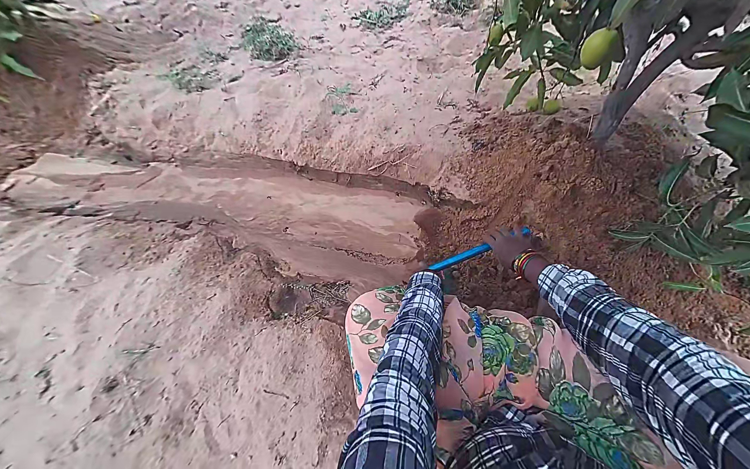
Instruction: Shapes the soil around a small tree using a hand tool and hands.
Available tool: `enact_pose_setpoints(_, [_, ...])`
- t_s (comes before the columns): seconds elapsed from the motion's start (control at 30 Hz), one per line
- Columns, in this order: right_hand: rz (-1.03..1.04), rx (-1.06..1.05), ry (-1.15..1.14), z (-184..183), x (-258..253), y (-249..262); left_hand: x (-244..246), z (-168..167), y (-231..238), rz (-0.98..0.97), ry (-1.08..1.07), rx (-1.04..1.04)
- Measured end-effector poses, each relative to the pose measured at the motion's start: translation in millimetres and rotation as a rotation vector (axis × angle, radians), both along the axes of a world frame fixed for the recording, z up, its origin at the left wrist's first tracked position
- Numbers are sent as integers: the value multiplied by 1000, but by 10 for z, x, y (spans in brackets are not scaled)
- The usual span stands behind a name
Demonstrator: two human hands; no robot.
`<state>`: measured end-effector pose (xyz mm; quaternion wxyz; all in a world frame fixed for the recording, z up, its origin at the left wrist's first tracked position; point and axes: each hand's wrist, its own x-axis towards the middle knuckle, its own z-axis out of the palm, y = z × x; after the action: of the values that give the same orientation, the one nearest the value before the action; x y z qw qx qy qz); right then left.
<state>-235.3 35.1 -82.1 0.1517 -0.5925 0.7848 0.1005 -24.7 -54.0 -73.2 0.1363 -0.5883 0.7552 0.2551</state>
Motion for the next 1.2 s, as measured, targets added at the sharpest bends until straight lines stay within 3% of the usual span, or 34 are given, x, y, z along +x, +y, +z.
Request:
enact_pose_setpoints(0.03, [-4,54,-3,-48,-45,-13,-37,-173,-115,-4,-10,43])
enact_pose_setpoints(0.1, [3,109,5,-121,-133,-33,-45,-853,-113,24,217,-275])
enact_pose_setpoints(0.13, [13,130,-5,-138,-176,-38,-77,-597,-236,-70,48,69])
enact_pose_setpoints(0.2, [38,176,-35,-180,-253,-27,-62,-560,-246,-123,12,174])
enact_pose_setpoints(0.27, [53,215,-37,-156,-282,17,-57,-278,-218,-187,-123,342])
enact_pose_setpoints(0.37, [50,260,-28,-48,-274,129,-96,-773,-116,-185,-36,12])
enact_pose_setpoints(0.47, [21,250,-39,37,-330,276,-290,-498,-173,-306,-191,291])
enact_pose_setpoints(0.6, [16,178,102,396,-406,508,-353,-636,-72,-378,-34,218])
enact_pose_setpoints(0.67, [-63,507,57,1017,-336,451,-412,-528,7,-416,30,160])
enact_pose_setpoints(0.73, [-71,191,156,789,-459,592,-458,-509,5,-419,130,148])
enact_pose_setpoints(0.9, [-73,81,199,795,-406,604,-388,-466,-235,-434,343,210])
enact_pose_setpoints(1.2, [-109,119,-4,660,25,419,-59,-226,-355,-524,86,233])
